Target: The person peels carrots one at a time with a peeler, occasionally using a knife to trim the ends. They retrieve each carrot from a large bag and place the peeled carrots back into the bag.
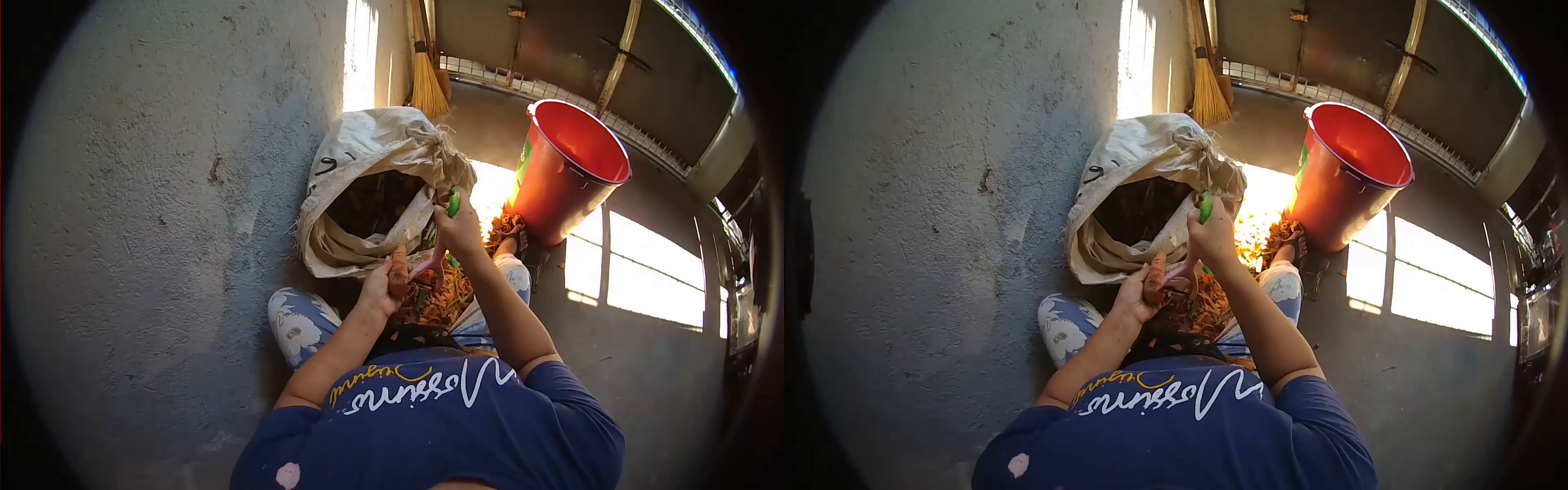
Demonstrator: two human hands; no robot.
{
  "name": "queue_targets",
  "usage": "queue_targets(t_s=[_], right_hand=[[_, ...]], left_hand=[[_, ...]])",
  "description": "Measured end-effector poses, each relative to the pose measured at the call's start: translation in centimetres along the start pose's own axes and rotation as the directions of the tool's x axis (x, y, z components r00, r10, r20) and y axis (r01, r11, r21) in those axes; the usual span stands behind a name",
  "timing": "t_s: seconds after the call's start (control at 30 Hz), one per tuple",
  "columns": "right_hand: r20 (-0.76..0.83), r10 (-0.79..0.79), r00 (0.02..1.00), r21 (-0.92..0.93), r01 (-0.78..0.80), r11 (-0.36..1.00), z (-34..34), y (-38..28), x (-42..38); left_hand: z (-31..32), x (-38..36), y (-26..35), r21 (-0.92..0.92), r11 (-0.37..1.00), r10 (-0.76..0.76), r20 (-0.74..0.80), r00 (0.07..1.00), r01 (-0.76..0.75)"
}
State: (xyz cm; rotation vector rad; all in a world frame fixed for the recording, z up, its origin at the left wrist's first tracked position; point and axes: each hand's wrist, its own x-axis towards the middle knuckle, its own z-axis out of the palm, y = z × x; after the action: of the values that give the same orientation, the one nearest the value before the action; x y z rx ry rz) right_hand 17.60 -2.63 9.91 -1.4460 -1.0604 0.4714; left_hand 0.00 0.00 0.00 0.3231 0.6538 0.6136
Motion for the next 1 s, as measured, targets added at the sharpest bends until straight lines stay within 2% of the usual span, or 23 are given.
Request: queue_targets(t_s=[0.07,0.2,0.37,0.5,0.6,0.7,0.77,0.8,0.87,0.9,0.97,1.0], right_hand=[[-0.031,-0.028,0.999,-0.182,0.022,0.983,0.8,-1.6,-0.4],[-0.047,-0.029,0.999,-0.153,0.021,0.988,1.9,-2.9,-1.1],[-0.045,-0.033,0.998,-0.213,0.022,0.977,2.6,-3.2,-1.2],[-0.035,-0.020,0.999,-0.248,0.010,0.969,3.0,-2.2,-0.9],[-0.021,0.046,0.999,-0.241,-0.049,0.969,3.1,-0.1,-0.1],[-0.232,0.020,0.972,-0.346,-0.102,0.933,1.8,3.9,2.8],[-0.252,0.122,0.960,-0.451,-0.228,0.863,-0.3,3.3,3.9],[-0.256,0.122,0.959,-0.447,-0.229,0.864,-1.0,4.3,4.1],[-0.327,0.189,0.926,-0.372,-0.310,0.875,-1.5,6.2,5.0],[-0.322,0.184,0.929,-0.375,-0.304,0.876,-1.3,5.5,4.8],[-0.262,0.061,0.963,-0.250,-0.128,0.960,0.1,2.8,3.2],[-0.206,0.037,0.978,-0.260,-0.091,0.961,0.9,2.5,2.5]], left_hand=[[0.6,-0.3,0.0,-0.020,0.999,-0.031,0.020,0.999,0.032],[1.1,-1.4,0.1,-0.043,0.997,-0.058,-0.025,0.998,0.057],[2.9,-2.8,-0.3,0.054,0.998,-0.025,-0.189,0.982,0.036],[3.1,-2.9,-1.1,0.004,0.999,-0.032,-0.183,0.983,0.033],[4.4,-4.1,-0.8,-0.045,0.998,-0.049,-0.158,0.986,0.043],[6.7,-6.8,-0.5,0.010,0.995,-0.097,-0.170,0.981,0.100],[5.7,-7.5,-1.3,0.133,0.982,-0.127,-0.048,0.991,0.132],[5.6,-7.7,-0.9,0.118,0.982,-0.153,0.009,0.988,0.151],[4.0,-6.4,-0.3,0.061,0.992,-0.106,-0.026,0.994,0.108],[2.8,-5.4,-0.2,0.002,0.998,-0.068,-0.073,0.995,0.068],[1.8,-4.1,-0.2,0.009,0.999,-0.049,-0.060,0.997,0.050],[2.1,-3.6,-0.2,-0.052,0.997,-0.064,-0.039,0.997,0.062]])
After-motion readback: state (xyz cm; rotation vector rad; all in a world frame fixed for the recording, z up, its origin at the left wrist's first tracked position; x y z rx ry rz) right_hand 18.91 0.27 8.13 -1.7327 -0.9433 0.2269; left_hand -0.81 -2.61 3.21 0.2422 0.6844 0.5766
